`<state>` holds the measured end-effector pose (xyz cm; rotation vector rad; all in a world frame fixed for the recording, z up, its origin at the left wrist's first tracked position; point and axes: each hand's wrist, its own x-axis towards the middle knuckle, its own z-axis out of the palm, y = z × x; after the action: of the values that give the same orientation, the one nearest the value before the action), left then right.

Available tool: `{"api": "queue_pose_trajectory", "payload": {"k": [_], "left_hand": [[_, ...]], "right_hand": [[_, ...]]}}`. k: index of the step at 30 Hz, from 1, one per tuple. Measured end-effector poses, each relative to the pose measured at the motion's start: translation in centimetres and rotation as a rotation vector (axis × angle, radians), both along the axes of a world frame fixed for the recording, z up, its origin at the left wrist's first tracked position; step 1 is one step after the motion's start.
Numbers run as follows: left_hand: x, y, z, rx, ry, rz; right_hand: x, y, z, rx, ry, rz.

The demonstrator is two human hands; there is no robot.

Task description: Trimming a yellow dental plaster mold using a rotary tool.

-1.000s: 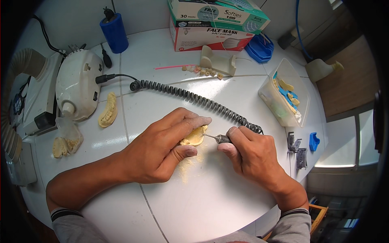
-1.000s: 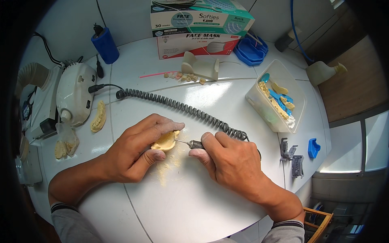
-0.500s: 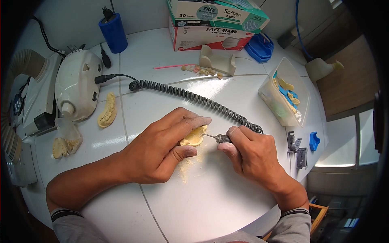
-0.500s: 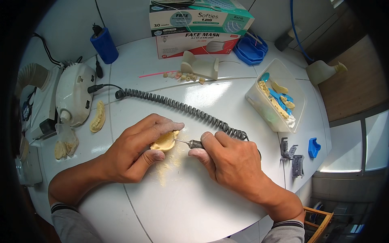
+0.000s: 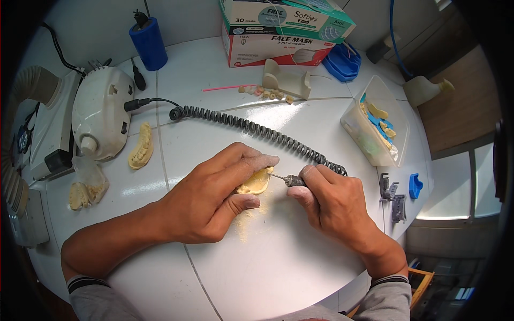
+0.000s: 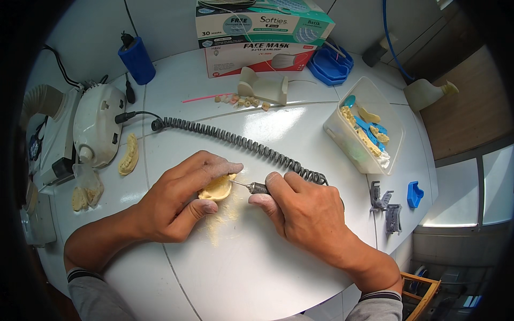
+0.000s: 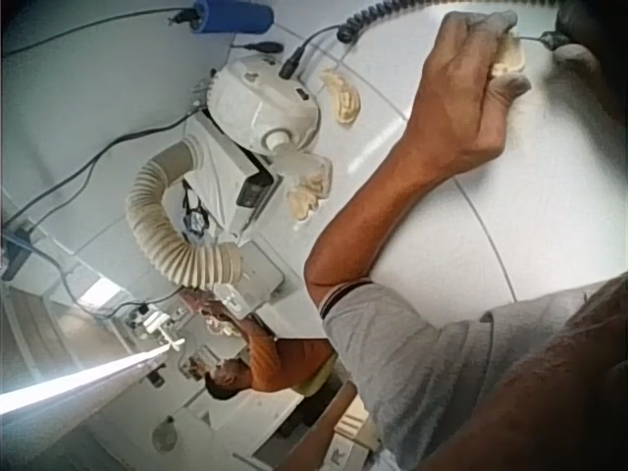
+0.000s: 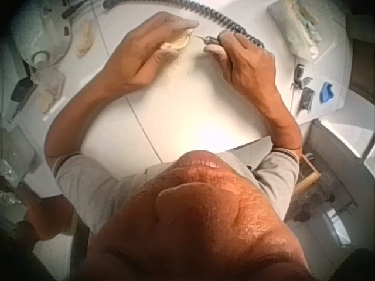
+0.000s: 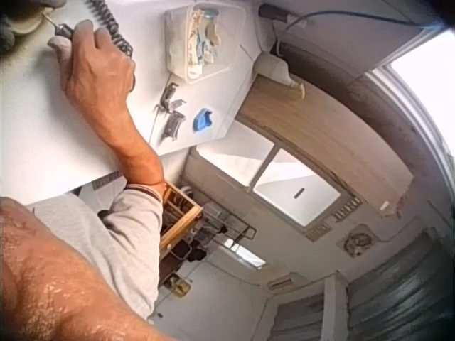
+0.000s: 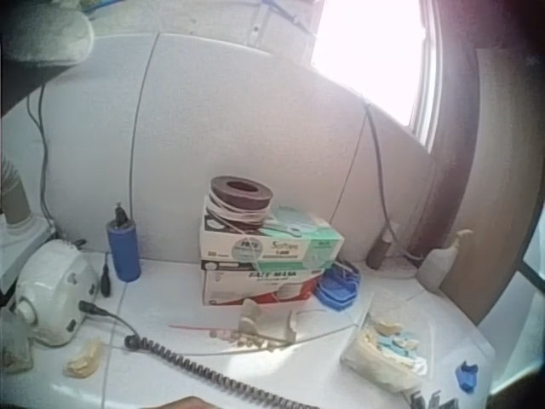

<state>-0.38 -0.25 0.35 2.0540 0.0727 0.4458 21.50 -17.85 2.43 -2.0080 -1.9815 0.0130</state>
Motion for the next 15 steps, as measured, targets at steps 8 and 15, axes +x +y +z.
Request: {"api": "queue_pose_trajectory", "payload": {"k": [8, 15], "left_hand": [[-0.04, 0.02, -0.08, 0.016, -0.008, 0.003], [0.25, -0.02, -0.09, 0.011, -0.003, 0.001]], "right_hand": [[-0.11, 0.09, 0.02, 0.009, 0.000, 0.020], [0.17, -0.02, 0.08, -0.010, -0.005, 0.006]]}}
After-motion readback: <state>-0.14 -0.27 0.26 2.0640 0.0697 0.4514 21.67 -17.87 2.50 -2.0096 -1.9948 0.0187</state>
